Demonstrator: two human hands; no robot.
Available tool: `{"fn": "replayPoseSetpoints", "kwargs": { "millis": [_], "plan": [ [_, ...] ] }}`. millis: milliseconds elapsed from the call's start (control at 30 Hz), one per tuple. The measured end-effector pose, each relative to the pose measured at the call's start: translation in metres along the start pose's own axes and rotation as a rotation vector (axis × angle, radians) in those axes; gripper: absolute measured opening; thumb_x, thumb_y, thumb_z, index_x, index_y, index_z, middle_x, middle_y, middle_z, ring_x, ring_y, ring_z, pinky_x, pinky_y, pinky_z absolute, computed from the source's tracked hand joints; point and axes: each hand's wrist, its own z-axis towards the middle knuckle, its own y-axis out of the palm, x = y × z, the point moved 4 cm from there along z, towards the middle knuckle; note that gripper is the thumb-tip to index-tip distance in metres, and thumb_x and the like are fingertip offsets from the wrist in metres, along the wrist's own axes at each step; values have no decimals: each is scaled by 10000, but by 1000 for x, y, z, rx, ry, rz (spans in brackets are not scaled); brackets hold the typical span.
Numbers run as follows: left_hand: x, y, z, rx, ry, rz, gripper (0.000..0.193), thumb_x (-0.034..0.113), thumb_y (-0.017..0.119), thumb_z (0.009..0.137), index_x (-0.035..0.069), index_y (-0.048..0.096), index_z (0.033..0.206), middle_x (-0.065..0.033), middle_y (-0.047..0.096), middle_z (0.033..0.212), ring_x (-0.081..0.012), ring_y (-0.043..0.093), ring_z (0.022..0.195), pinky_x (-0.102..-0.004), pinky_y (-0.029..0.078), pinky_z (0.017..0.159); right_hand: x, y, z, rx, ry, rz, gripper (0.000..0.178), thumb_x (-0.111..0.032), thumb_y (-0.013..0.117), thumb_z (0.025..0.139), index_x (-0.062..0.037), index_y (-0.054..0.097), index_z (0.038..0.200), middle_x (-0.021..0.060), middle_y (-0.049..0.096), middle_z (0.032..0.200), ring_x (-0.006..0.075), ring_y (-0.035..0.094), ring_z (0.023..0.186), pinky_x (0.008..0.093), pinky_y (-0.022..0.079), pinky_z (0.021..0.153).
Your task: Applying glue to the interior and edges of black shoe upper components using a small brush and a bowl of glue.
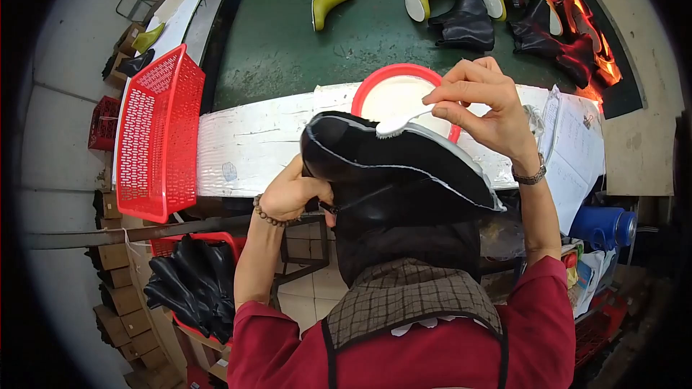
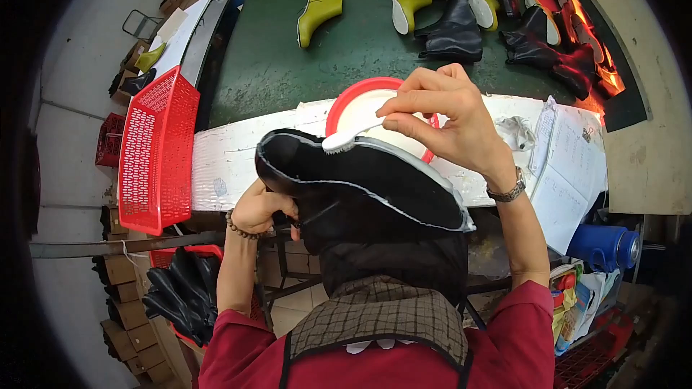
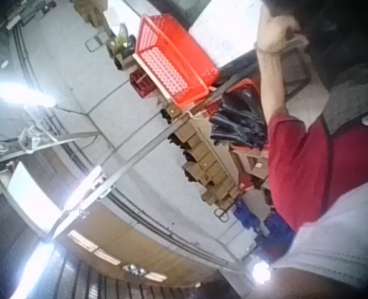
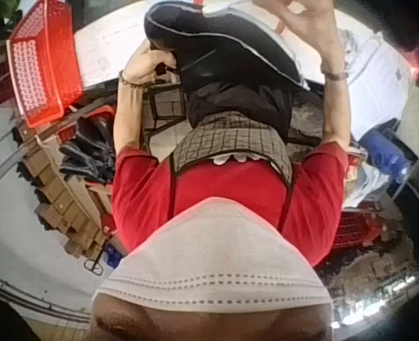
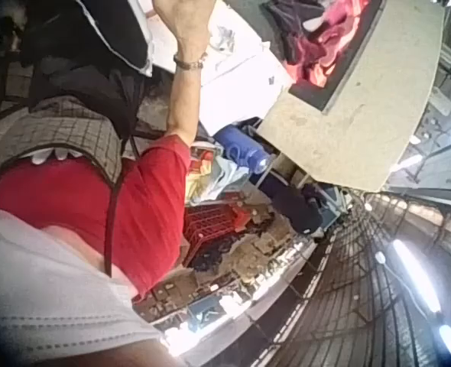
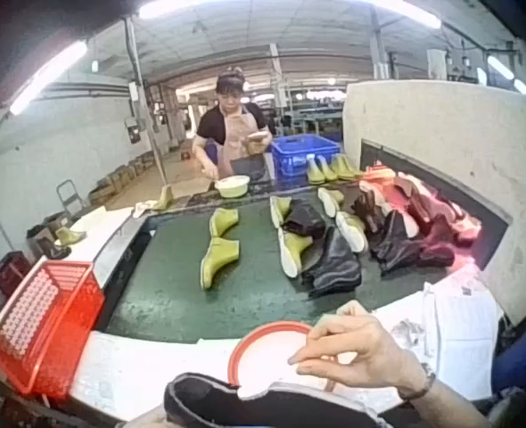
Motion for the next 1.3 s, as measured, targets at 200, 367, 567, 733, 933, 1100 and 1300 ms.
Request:
{"fn": "replayPoseSetpoints", "kwargs": {
  "millis": [200,367,567,733,933,1100,1300],
  "plan": [
    [1,23,7,-71,-155,157,385,-120,519,749,-153,587,1126,-158,671,817,-270,687,609,-380,612,477,-5,17,24,3,-136,-3,176,-171,841,784,-124,797,947,-15,668,862,135,549,775,297,351,792],
    [7,18,3,-7,-71,-7,442,-122,515,709,-157,574,1146,-186,683,818,-301,685,561,-389,609,463,8,13,22,27,-184,69,180,-144,840,775,-113,795,946,-11,660,870,143,564,822,296,365,813],
    [11,-22,11,-30,59,-192,479,-131,518,673,-131,592,1146,-217,702,839,-333,692,562,-429,616,466,67,25,-5,149,114,273,150,-49,755,869,-27,770,1016,23,671,964,104,595,816,251,437,747],
    [40,-54,47,127,189,-356,297,-101,565,760,-82,654,1042,-176,708,921,-308,712,765,-469,668,662,159,18,-85,533,612,471,256,-195,565,1059,4,668,1183,-23,573,850,24,454,643,194,378,578],
    [77,-94,164,199,203,-532,139,-86,575,851,-25,626,736,-128,660,886,-253,657,845,-497,633,906,167,70,-135,685,798,563,258,-232,516,1083,-10,647,1071,-42,546,705,7,390,500,181,293,438],
    [109,-99,333,140,224,-679,105,-146,581,846,-62,601,906,-146,653,1005,-277,650,905,-498,634,910,159,63,-136,771,811,525,284,-249,517,1084,-13,669,1037,-29,579,707,14,415,500,190,319,446],
    [134,-144,466,392,320,-560,107,0,711,875,10,639,954,-154,660,1021,-301,651,948,-534,595,894,156,75,-135,733,841,568,205,-170,600,1037,-5,693,959,27,699,754,26,503,522,188,374,469]
  ]
}}
